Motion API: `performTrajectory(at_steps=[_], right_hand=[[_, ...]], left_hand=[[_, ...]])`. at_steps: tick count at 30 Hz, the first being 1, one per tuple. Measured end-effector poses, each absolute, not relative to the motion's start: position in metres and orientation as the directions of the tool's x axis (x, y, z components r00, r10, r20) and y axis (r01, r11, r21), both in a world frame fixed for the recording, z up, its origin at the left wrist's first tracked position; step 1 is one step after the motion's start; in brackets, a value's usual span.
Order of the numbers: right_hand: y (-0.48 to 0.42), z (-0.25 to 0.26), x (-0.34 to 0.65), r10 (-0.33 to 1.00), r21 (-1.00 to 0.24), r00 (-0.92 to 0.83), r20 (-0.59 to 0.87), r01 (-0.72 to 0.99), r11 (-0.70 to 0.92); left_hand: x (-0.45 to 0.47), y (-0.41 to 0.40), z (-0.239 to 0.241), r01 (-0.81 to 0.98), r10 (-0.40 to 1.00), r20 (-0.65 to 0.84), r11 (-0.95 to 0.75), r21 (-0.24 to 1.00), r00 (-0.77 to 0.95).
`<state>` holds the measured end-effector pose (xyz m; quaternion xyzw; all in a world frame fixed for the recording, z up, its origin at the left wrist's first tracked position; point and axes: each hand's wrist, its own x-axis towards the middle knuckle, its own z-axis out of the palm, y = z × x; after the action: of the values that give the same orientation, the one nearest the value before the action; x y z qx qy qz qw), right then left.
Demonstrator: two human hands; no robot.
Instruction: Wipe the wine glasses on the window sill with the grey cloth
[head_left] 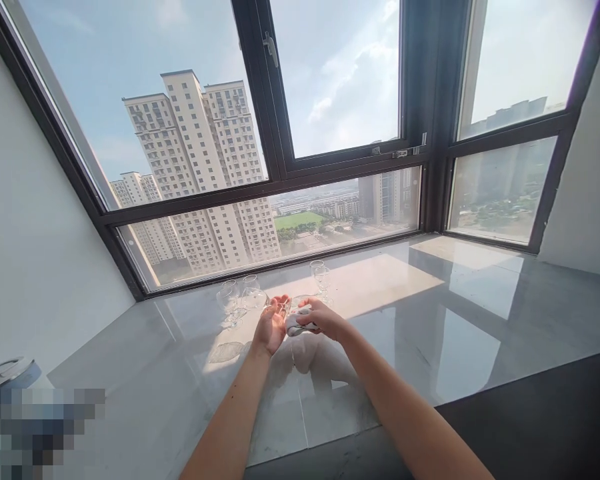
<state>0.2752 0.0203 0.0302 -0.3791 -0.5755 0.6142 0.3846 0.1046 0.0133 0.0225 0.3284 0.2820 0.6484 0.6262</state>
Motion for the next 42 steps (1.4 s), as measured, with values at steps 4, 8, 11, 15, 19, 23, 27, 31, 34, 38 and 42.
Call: performTrajectory(at_steps=[4, 8, 11, 15, 19, 23, 27, 31, 34, 38, 42], right_hand=[[0.014, 0.042, 0.283, 0.838, -0.998, -0.545, 0.026, -0.068, -0.014], [0.016, 0.050, 0.297, 0.948, -0.961, -0.189, 0.258, -0.155, 0.231], [0.023, 0.045, 0.324, 0.795, -0.868, 0.362, 0.487, 0.106, 0.484], [0.031, 0.024, 0.374, 0.608, -0.805, 0.527, 0.594, 0.387, 0.450], [0.037, 0.008, 0.399, 0.561, -0.832, 0.615, 0.555, 0.389, 0.397], [0.039, 0.005, 0.395, 0.566, -0.825, 0.600, 0.565, 0.394, 0.406], [0.039, 0.005, 0.391, 0.581, -0.816, 0.572, 0.579, 0.402, 0.416], [0.037, 0.006, 0.392, 0.597, -0.827, 0.573, 0.562, 0.384, 0.411], [0.036, 0.007, 0.391, 0.600, -0.828, 0.571, 0.561, 0.370, 0.421], [0.035, 0.007, 0.390, 0.595, -0.834, 0.585, 0.551, 0.360, 0.418], [0.033, 0.008, 0.390, 0.610, -0.841, 0.580, 0.540, 0.347, 0.415]], left_hand=[[0.102, 0.025, 0.014, -0.468, 0.987, 0.062, -0.125, 0.875, -0.149], [0.109, 0.028, 0.002, -0.038, 0.962, 0.211, -0.220, 0.975, -0.171], [0.123, 0.024, -0.007, 0.254, 0.960, 0.277, -0.258, 0.932, -0.039], [0.152, 0.021, -0.013, 0.395, 0.927, 0.342, -0.376, 0.838, 0.155], [0.185, 0.030, -0.014, 0.510, 0.941, 0.310, -0.336, 0.792, 0.139], [0.208, 0.046, -0.016, 0.713, 0.939, 0.324, -0.303, 0.632, 0.113], [0.215, 0.062, -0.020, 0.798, 0.954, 0.275, -0.258, 0.544, 0.122], [0.217, 0.070, -0.023, 0.772, 0.961, 0.262, -0.231, 0.593, 0.086], [0.213, 0.066, -0.021, 0.744, 0.948, 0.311, -0.254, 0.618, 0.066], [0.189, 0.043, -0.013, 0.656, 0.885, 0.465, -0.366, 0.660, 0.025], [0.124, 0.019, 0.000, 0.721, 0.770, 0.626, -0.363, 0.591, -0.126]])
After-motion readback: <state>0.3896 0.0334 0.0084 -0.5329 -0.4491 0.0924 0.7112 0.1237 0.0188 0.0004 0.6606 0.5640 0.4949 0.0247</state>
